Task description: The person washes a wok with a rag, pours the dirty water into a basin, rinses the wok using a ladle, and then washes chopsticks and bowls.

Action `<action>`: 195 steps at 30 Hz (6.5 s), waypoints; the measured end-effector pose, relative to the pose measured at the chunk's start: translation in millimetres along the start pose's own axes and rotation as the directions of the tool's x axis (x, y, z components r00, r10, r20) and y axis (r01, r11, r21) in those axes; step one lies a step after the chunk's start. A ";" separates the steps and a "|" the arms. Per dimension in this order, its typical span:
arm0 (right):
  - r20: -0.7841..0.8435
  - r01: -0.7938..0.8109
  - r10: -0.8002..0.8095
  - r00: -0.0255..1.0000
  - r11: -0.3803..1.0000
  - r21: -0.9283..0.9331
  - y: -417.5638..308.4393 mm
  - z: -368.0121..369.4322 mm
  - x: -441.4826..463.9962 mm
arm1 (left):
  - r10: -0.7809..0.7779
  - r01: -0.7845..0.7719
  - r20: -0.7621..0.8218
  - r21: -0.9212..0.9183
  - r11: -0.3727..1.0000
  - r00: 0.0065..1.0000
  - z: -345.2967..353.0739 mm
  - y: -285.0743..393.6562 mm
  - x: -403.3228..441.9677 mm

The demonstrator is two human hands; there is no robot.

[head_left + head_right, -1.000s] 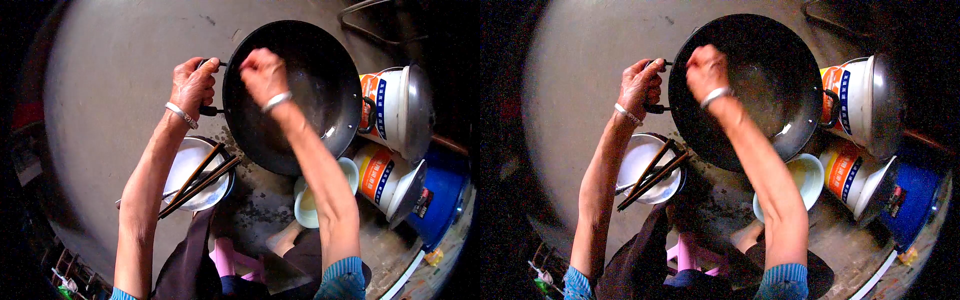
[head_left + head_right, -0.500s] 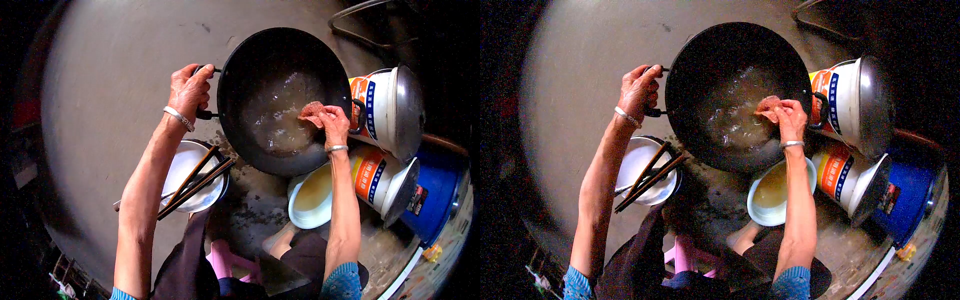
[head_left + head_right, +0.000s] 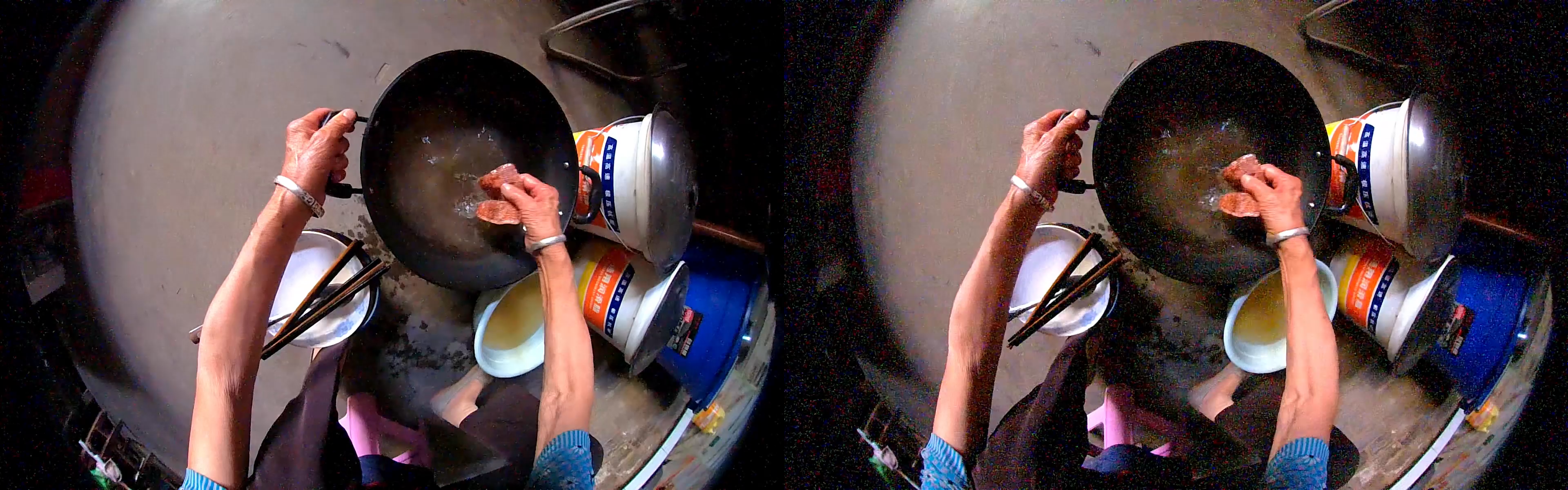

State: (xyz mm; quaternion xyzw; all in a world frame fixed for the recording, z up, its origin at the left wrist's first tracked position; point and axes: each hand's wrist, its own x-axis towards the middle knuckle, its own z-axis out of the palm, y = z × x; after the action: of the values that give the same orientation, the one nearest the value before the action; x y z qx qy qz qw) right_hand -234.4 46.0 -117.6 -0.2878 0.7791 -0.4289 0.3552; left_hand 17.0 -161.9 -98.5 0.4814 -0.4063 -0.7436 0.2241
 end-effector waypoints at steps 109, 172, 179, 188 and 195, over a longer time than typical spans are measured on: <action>-0.371 0.092 0.270 0.888 0.688 0.720 84.9 -94.4 -270.4 | 0.403 -0.481 0.588 -0.027 0.876 0.701 149.0 115.8 -497.5; -0.541 -0.319 0.563 0.625 0.817 0.481 24.3 -105.9 -257.4 | 0.021 -0.830 0.989 0.137 -0.541 0.149 105.0 -57.2 -359.6; -0.555 -0.242 0.535 0.637 0.822 0.515 32.6 -100.0 -253.6 | 0.023 -0.849 0.983 0.169 -0.501 0.182 101.9 -54.3 -359.8; -0.577 -0.162 0.475 0.664 0.845 0.509 38.8 -100.0 -258.5 | -0.203 -0.869 0.956 0.089 -0.486 0.211 105.0 -42.8 -366.9; -0.577 -0.152 0.520 0.630 0.811 0.565 50.4 -101.5 -255.8 | -0.299 -0.887 0.922 0.088 -0.453 0.244 111.5 -43.7 -369.3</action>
State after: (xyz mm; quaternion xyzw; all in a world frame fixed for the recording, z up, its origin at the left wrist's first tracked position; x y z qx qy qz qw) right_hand -174.0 309.2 -44.6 0.1496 0.7677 -0.6020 0.1611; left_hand 80.5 173.9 85.9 -0.1753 -0.9782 -0.0432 -0.1025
